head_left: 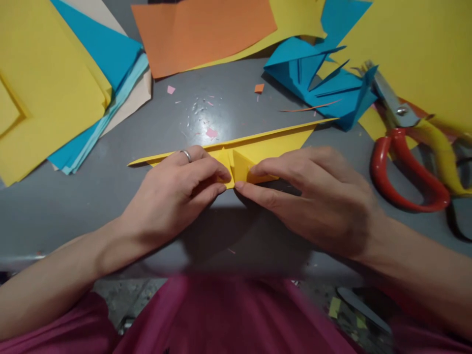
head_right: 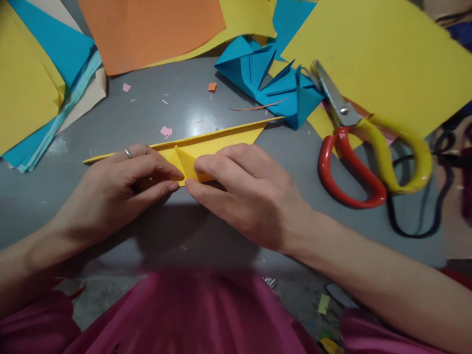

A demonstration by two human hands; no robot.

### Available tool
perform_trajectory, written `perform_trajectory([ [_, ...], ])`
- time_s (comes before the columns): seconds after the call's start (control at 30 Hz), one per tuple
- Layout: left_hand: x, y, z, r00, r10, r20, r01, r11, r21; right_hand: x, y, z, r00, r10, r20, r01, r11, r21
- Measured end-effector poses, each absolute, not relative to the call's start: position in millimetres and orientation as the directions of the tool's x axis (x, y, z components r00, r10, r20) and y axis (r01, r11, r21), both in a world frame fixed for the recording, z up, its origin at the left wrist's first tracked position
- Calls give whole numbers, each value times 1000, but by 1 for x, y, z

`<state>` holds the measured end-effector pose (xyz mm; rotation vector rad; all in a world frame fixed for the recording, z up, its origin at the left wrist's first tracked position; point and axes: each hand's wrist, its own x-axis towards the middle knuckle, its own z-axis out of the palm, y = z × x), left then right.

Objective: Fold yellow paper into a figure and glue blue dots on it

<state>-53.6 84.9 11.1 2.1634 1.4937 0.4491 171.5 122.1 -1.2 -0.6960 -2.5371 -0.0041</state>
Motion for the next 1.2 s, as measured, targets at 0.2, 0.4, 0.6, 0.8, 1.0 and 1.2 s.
perform_trajectory([
  [0.2, -52, 87, 16, 323, 941, -98, 795, -213, 567, 178, 128, -3, -840, 383, 384, 381, 921, -87],
  [0.4, -53, 87, 16, 326, 940, -99, 793, -215, 571, 180, 129, -6, -852, 382, 358, 366, 924, -113],
  [0.6, -53, 88, 14, 337, 935, -106, 800, -225, 556, 177, 127, -5, -859, 381, 343, 383, 922, -64],
  [0.8, -57, 85, 17, 359, 926, -113, 815, -252, 522, 176, 125, -3, -871, 384, 306, 390, 920, -45],
  [1.0, -81, 82, 29, 337, 934, -119, 865, -257, 431, 176, 124, -1, -878, 377, 295, 379, 924, -54],
  [1.2, -69, 70, 36, 426, 904, -25, 868, -401, 292, 174, 124, -1, -875, 365, 319, 374, 927, -34],
])
